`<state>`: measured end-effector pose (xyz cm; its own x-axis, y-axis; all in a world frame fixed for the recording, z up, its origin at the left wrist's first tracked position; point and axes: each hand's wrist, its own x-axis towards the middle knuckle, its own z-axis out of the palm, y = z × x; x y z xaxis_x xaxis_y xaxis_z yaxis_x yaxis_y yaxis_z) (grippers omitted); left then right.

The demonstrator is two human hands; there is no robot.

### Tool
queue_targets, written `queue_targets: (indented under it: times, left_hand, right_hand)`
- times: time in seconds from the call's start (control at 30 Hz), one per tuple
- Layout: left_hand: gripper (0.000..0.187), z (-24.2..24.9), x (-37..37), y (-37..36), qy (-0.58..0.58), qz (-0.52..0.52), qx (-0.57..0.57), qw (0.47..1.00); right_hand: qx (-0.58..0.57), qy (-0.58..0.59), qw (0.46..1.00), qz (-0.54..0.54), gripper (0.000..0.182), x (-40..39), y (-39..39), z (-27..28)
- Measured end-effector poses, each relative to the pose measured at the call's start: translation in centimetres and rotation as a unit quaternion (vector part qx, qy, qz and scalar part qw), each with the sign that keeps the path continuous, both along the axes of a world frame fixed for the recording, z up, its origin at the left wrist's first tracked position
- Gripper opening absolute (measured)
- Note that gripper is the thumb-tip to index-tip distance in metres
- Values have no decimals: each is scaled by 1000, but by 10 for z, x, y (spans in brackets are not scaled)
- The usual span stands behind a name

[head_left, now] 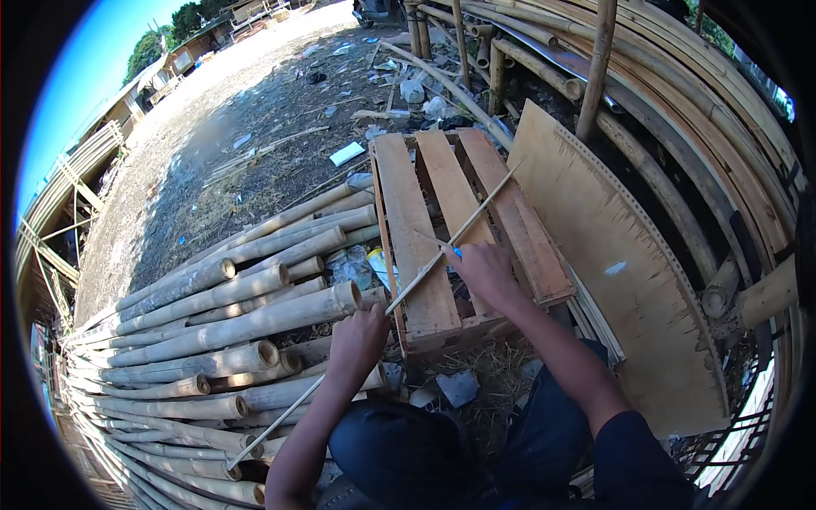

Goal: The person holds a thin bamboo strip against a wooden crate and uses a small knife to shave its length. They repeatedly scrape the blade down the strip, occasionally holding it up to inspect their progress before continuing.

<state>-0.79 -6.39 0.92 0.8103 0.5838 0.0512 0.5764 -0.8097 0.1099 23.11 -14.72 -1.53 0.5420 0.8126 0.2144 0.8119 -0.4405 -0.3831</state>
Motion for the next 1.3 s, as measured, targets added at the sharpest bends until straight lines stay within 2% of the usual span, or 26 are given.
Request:
queue_targets:
  times: [0.07, 0.2, 0.5, 0.67, 0.8, 0.9, 1.0, 1.07, 1.13, 1.3]
  left_hand:
    - [22, -2, 0, 0, -3, 0, 3, 1000]
    - [22, -3, 0, -1, -1, 12, 7, 1000]
    - [21, -6, 4, 1, 28, 13, 26, 999]
    - [20, -4, 1, 1, 8, -2, 8, 1000]
    - [20, -5, 2, 1, -4, 7, 2, 1000]
    - [20, -5, 2, -1, 15, 0, 7, 1000]
    - [20, -3, 1, -1, 2, 9, -9, 1000]
    - [20, 0, -1, -2, -2, 11, 1, 1000]
    - [20, -1, -5, -4, 2, 17, 4, 1000]
    - [19, -1, 5, -5, -10, 3, 1, 1000]
  right_hand:
    - [-35, 13, 999, 23, 56, -12, -3, 10]
    - [-11, 39, 996, 73, 56, -31, -7, 6]
    - [-11, 4, 1000, 28, 60, -31, -4, -1]
    - [22, -15, 998, 62, 58, -16, 2, 0]
    - [6, -53, 998, 43, 56, -21, -1, -3]
    - [-3, -29, 1000, -4, 56, 3, 5, -3]
    - [-22, -26, 998, 54, 57, -4, 2, 2]
    - [18, -45, 996, 69, 59, -12, -4, -2]
    - [9, -15, 996, 87, 60, -5, -10, 1]
    - [32, -60, 997, 28, 58, -6, -3, 1]
